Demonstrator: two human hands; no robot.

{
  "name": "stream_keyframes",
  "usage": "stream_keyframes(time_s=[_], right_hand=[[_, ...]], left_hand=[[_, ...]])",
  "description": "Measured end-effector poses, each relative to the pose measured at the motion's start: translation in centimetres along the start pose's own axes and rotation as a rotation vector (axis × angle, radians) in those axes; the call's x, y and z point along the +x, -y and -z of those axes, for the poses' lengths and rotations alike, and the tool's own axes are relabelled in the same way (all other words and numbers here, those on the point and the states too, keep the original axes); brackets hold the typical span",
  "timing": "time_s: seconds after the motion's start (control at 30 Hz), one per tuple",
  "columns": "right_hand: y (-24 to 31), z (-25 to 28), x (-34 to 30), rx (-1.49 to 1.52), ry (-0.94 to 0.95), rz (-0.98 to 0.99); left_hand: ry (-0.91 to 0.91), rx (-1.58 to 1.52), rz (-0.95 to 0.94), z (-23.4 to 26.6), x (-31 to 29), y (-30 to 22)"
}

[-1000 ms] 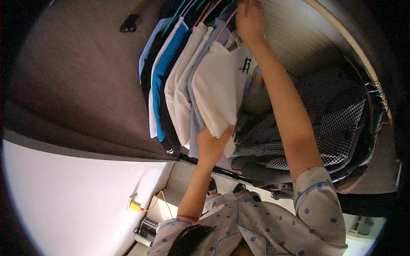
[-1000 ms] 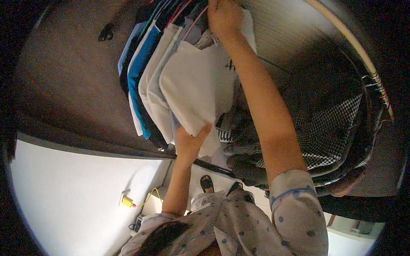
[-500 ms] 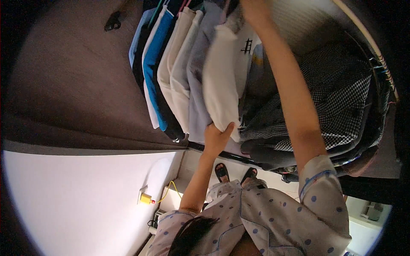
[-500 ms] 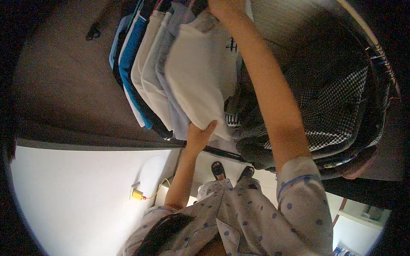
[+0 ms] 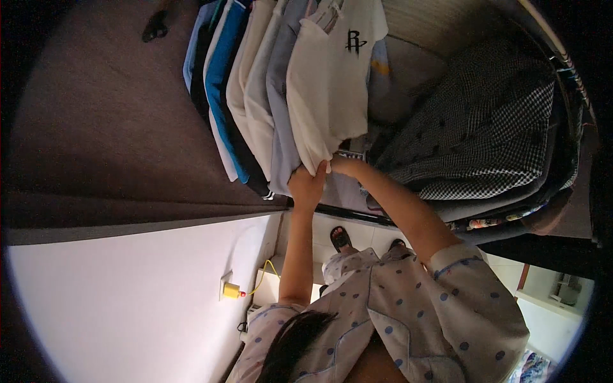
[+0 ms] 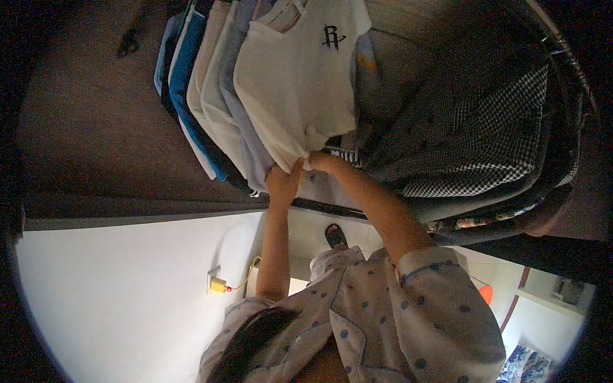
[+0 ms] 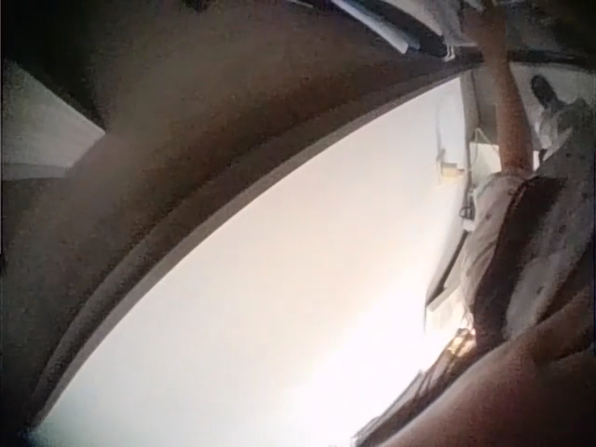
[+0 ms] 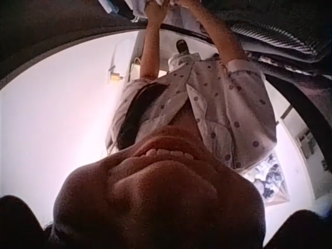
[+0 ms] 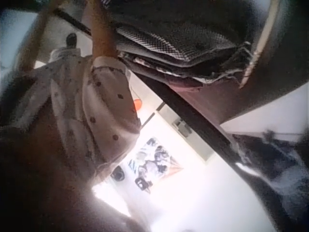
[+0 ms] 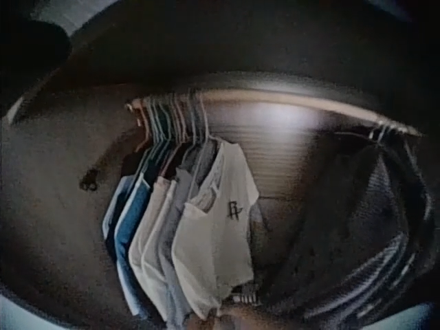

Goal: The person picks up shirts from a pile on a bed, places each shirt onto a pink plastic hanger, and then hangs the shirts inside a closet.

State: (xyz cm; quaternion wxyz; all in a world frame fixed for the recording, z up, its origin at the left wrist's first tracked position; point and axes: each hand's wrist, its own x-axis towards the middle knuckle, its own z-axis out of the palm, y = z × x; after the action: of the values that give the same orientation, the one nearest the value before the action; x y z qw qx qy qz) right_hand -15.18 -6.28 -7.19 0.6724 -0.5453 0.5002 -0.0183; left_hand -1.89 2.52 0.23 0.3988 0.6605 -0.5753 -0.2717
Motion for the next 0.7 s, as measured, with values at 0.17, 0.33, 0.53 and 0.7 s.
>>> stream_keyframes(time_s=[0.17,0.33,0.53,0.7], right_hand=[[-5.0,-2.1,-2.1,0.160,0.005,-0.149],[-15.7,-1.6,-5.8,0.206,-0.228,-0.181],[-21.9,-0.9,-14.0,0.424,-0.309,-0.144],[-20.1,-1.8,-22.3,0.456,-0.341,0.049]], left_hand=[[0.037,0.042,0.097,-1.5,-0.8,2.9],[0.338,0.346,0.239,-1.1,-3.6,0.4],[0.441,-0.656,0.232,-2.9,-12.1,5.7],[0.675,-0.996,0.298,-4.0,-16.1,-1.0]])
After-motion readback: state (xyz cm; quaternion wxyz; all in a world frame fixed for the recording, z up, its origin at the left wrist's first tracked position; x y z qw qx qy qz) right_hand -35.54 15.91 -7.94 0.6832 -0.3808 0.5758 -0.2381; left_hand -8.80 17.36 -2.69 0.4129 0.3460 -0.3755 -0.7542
